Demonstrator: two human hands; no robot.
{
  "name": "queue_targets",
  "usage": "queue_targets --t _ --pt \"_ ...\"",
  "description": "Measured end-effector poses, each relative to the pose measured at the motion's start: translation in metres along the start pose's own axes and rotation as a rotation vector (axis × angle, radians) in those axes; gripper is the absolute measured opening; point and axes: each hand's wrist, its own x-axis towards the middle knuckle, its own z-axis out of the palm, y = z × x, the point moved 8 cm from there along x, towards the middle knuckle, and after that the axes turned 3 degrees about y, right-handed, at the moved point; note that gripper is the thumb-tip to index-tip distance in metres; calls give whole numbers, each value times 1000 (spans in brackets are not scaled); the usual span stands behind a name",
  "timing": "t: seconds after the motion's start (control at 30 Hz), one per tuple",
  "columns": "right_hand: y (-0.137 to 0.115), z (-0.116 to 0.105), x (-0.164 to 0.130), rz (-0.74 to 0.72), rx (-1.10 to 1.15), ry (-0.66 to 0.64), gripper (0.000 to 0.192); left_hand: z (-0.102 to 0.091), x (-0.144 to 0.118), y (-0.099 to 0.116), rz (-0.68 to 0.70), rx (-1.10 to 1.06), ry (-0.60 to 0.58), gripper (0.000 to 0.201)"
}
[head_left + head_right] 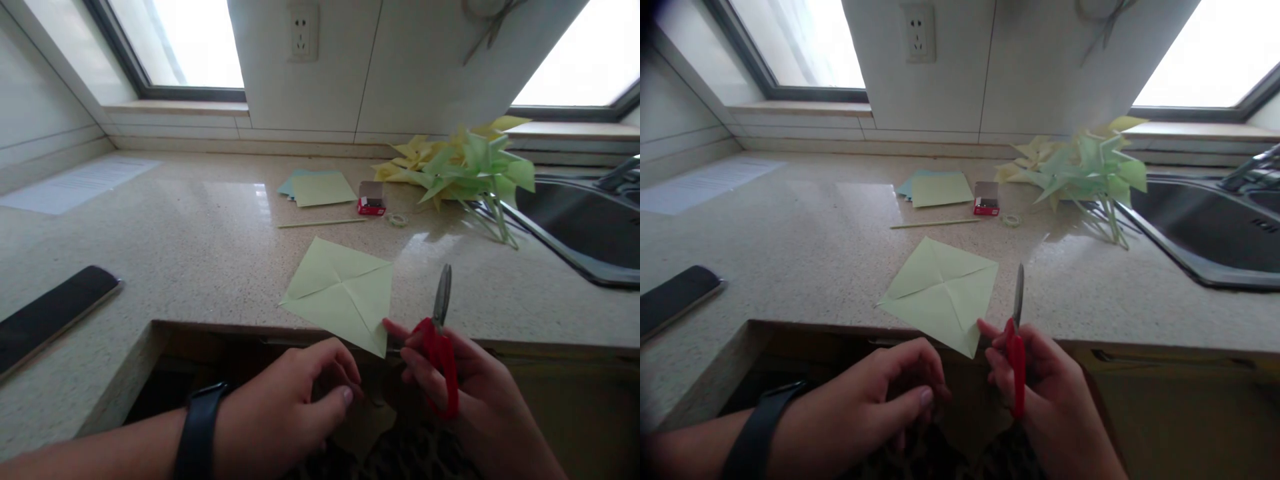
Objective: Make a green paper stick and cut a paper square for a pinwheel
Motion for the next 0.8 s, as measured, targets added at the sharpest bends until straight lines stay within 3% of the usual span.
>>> queue_targets --t 0.1,0.27,0.5,0.67,0.8 --pt "1 4 -4 0 32 -42 25 4 1 0 62 -270 25 20" --pt "-3 18 -9 -20 50 -132 20 5 2 3 104 -477 35 42" --pt "-8 27 -7 -82 54 -124 19 -2 1 3 69 -610 133 37" --pt "-13 28 -6 -146 63 -41 18 -3 -3 -2 -21 -598 174 34" --pt "-16 33 -6 -162 62 0 20 -1 -4 -1 -25 -583 139 29"
